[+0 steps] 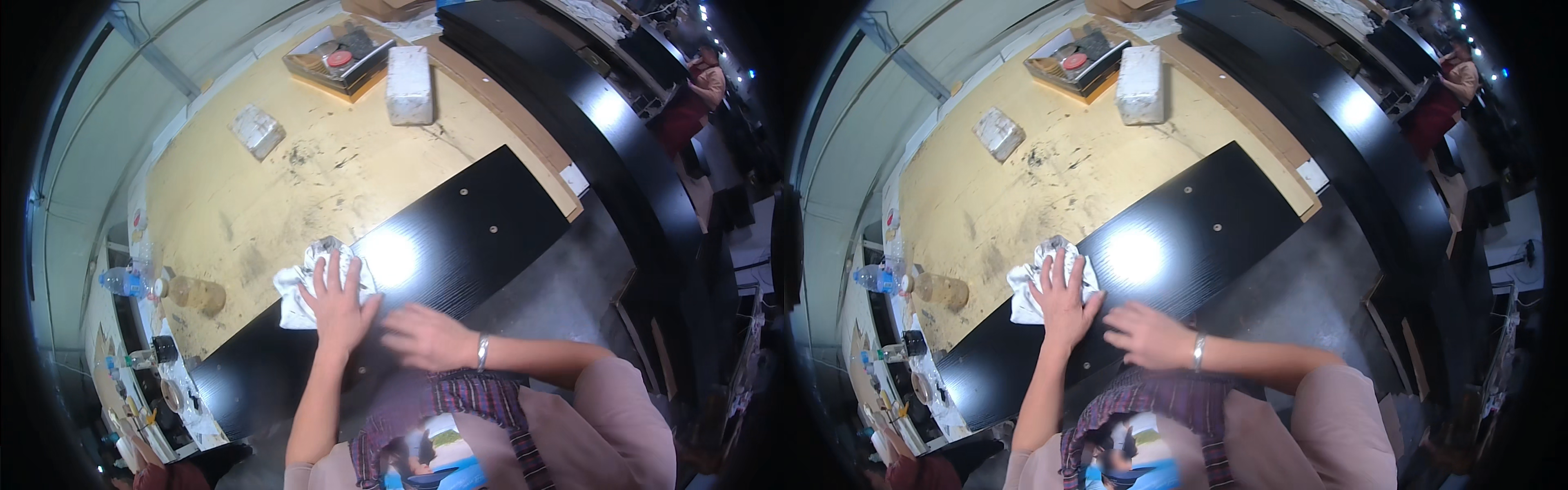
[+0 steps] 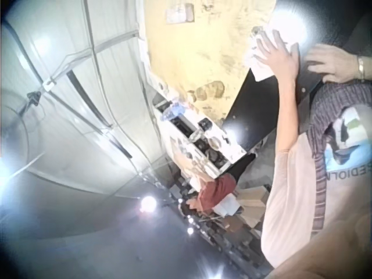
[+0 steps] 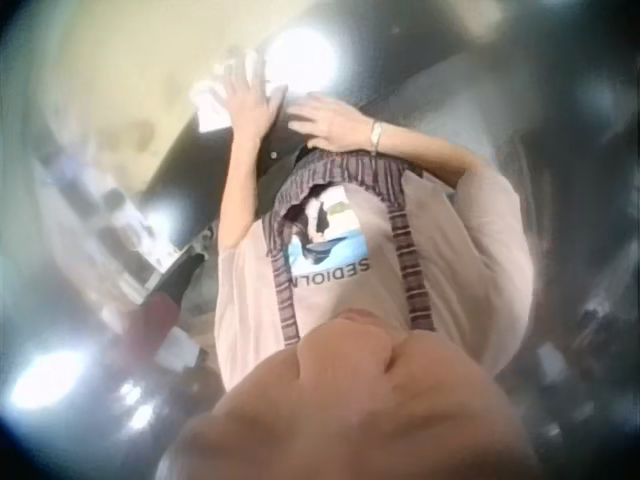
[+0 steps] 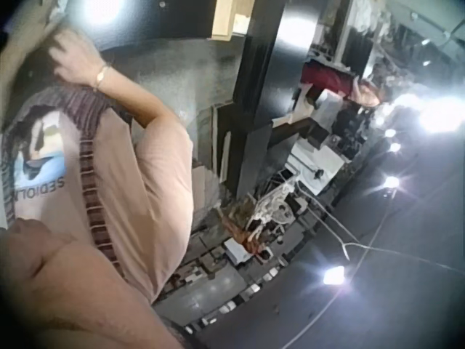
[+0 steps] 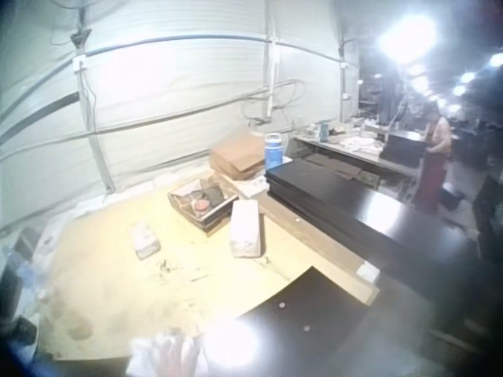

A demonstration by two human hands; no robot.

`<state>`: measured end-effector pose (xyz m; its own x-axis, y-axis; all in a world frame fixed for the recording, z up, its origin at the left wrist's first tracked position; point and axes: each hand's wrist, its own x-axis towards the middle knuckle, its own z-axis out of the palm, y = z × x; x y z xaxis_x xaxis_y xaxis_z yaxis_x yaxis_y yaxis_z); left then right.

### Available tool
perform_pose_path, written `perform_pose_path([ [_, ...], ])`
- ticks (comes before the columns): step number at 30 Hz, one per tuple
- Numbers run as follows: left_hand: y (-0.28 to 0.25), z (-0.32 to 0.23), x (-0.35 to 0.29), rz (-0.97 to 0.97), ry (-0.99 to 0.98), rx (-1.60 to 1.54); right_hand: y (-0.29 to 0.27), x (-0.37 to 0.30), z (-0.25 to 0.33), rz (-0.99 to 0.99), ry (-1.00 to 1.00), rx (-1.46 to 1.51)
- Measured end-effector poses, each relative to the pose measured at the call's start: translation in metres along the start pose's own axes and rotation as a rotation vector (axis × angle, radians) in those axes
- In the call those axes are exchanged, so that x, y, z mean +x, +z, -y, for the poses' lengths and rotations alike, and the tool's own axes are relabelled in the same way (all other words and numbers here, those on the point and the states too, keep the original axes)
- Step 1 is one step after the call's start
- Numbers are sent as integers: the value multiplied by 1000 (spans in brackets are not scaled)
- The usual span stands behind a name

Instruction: The person wipes a long black wood panel on a workbench with a white cloth, then uses a small rectangular block to rub the surface, and continues wiping. The person repeats this cycle on the same panel throughout the clip.

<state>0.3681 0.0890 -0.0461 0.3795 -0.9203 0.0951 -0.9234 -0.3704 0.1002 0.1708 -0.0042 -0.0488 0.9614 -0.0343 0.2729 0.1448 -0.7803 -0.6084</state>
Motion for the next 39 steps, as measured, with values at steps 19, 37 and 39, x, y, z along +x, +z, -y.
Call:
perform_pose_path([
  [19, -3, -84, 54, -136, 432, -567, 52, -27, 4, -57, -18, -251],
  [37, 42, -122, 222, 75, 128, -531, 73, -23, -10, -288, -104, -499],
  [39, 48, -133, 220, 76, 81, -481, 70, -22, -9, -316, -97, -524],
])
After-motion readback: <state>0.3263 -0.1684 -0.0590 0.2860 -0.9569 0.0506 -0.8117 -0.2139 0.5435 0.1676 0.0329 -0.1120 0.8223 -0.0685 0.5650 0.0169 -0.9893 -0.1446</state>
